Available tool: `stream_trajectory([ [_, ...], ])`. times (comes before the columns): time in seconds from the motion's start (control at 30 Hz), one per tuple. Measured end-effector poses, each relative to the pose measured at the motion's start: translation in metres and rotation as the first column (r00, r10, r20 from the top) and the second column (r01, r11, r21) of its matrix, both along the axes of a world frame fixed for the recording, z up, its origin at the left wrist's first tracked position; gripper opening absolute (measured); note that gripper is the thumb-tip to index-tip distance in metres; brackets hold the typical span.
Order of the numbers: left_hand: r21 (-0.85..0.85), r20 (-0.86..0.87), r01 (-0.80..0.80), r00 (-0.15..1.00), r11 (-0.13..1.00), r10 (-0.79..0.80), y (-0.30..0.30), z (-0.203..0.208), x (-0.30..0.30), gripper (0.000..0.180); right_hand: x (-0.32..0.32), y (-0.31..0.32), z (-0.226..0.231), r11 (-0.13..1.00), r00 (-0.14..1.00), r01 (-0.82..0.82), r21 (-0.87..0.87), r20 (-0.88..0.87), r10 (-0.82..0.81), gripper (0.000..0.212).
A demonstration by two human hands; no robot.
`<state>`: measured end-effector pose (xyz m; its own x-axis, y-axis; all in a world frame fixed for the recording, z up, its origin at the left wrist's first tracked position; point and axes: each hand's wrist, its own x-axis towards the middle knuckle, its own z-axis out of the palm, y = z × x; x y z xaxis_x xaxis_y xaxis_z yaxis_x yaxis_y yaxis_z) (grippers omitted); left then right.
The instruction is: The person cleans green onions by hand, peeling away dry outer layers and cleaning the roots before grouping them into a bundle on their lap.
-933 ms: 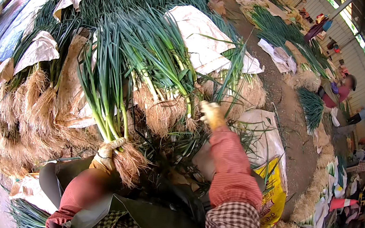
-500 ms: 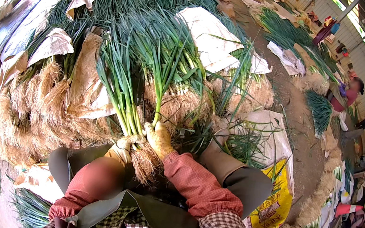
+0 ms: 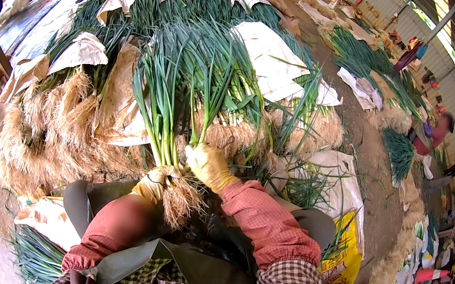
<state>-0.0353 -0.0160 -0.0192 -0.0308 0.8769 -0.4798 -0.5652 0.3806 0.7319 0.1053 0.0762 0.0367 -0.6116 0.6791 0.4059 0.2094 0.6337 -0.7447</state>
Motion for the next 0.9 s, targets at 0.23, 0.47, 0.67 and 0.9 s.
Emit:
stream_trajectory([
  [0.23,0.105,0.411,-0.067,0.912,0.992,0.018,0.0,-0.008,-0.004,0.021,0.143,0.124,0.078,0.691,0.168,0.552,-0.466,-0.75,-0.64,0.036],
  [0.47,0.127,0.529,-0.088,0.849,0.988,0.008,0.0,-0.004,0.003,0.024,0.07,0.041,-0.003,0.685,1.0,-0.004,-0.728,-0.019,-0.015,0.068],
  [0.67,0.087,0.572,-0.077,0.82,0.993,0.014,-0.001,0.024,0.008,0.03,0.009,0.011,-0.03,0.537,0.942,-0.33,-0.777,-0.232,0.244,0.023],
  [0.9,0.028,0.176,-0.201,0.965,0.979,0.194,0.011,-0.016,0.016,0.012,-0.004,-0.01,-0.028,0.981,0.959,-0.007,0.196,0.279,-0.049,0.008],
])
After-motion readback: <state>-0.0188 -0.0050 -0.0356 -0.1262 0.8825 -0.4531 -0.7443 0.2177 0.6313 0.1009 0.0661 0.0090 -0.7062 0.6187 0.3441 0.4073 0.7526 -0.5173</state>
